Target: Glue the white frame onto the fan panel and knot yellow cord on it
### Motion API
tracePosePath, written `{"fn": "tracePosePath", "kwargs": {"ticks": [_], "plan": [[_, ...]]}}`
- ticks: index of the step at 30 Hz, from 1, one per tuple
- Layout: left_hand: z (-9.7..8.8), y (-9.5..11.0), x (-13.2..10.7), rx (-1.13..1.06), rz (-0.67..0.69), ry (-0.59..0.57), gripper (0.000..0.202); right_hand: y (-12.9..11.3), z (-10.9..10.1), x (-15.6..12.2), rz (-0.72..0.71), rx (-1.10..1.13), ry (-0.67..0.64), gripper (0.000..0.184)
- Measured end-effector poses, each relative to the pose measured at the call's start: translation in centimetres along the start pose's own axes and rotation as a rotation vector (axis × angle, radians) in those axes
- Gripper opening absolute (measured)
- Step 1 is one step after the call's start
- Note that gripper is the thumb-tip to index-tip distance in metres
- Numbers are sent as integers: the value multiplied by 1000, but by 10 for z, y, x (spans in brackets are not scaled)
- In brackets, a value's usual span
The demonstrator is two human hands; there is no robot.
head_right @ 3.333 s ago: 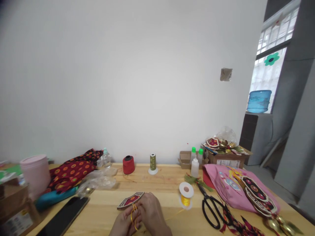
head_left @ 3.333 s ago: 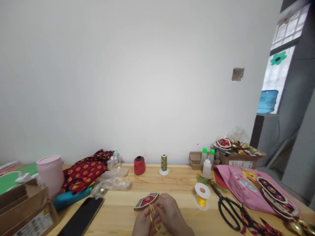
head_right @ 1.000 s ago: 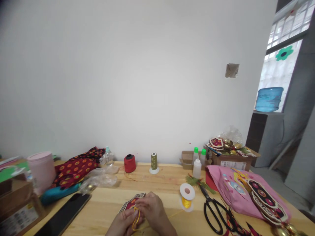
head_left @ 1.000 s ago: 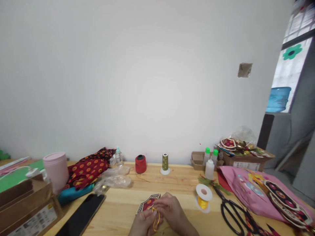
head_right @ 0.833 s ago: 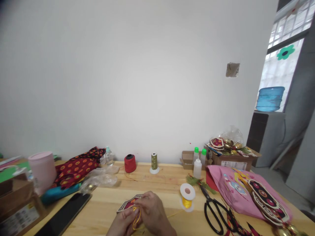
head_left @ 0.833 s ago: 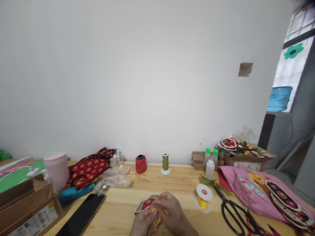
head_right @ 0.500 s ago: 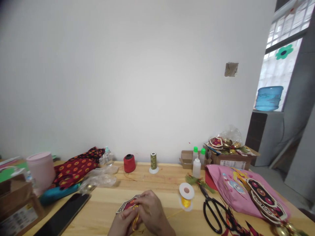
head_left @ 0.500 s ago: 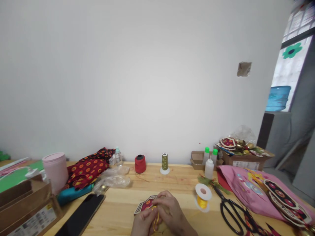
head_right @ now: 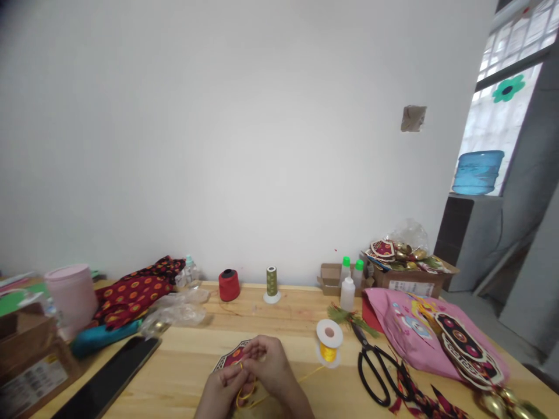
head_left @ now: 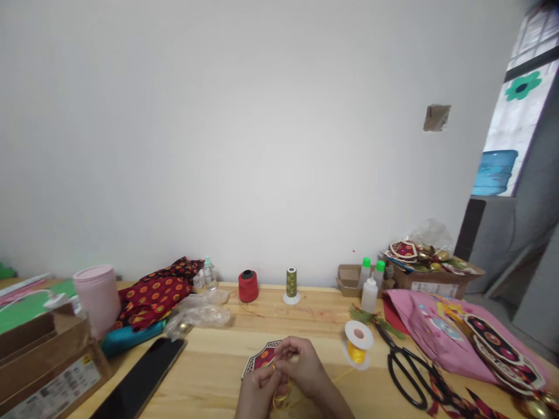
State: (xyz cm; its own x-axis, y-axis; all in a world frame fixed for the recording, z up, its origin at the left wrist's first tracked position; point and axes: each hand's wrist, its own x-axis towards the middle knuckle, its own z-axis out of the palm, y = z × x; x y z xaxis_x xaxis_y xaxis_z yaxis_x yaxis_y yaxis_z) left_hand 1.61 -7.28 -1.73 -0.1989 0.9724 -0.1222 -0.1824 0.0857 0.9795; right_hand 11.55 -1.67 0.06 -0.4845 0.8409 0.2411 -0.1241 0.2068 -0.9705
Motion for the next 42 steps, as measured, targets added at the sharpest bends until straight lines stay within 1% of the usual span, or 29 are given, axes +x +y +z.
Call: {"fn": "tracePosePath", "kwargs": {"ticks": [3,6,8,11,14,16,18,20,24,28,32,36,38,40,42], "plan": [[-1,-3,2,-56,-30,4,34,0,0,4,18,183,28,12],[-4,-6,3,-73,-18,4,29,2,-3,7,-5,388,113,20],[-6,-5,3,-86,1,19,28,4,-7,8,-4,477,179,26],[-8,-2,3,-138,23,42,27,4,-13,12,20,559,301,31],[-11,-3,4,-217,-23,52,29,3,-19,18,34,635,455,32],[-13,-7,6,-238,-58,104,31,-1,-24,24,33,671,526,32],[-13,-11,8,-235,-75,170,34,-6,-29,30,19,684,567,32],[-11,-14,9,-235,-82,182,37,-13,-34,37,-2,694,580,32],[-3,-17,9,-236,-88,113,34,-26,-42,50,-66,735,596,33],[3,-19,9,-204,-63,39,31,-30,-48,61,-117,773,633,35],[5,-19,9,-146,-59,54,30,-30,-49,62,-139,785,662,34],[5,-14,7,-120,-68,50,33,-31,-51,56,-148,805,692,32],[4,-10,6,-143,-82,21,32,-34,-50,51,-134,806,665,32],[3,-5,5,-223,-146,-72,31,-40,-46,42,-100,792,579,31],[3,1,4,-333,-250,-177,31,-46,-39,31,-63,768,460,29]]}}
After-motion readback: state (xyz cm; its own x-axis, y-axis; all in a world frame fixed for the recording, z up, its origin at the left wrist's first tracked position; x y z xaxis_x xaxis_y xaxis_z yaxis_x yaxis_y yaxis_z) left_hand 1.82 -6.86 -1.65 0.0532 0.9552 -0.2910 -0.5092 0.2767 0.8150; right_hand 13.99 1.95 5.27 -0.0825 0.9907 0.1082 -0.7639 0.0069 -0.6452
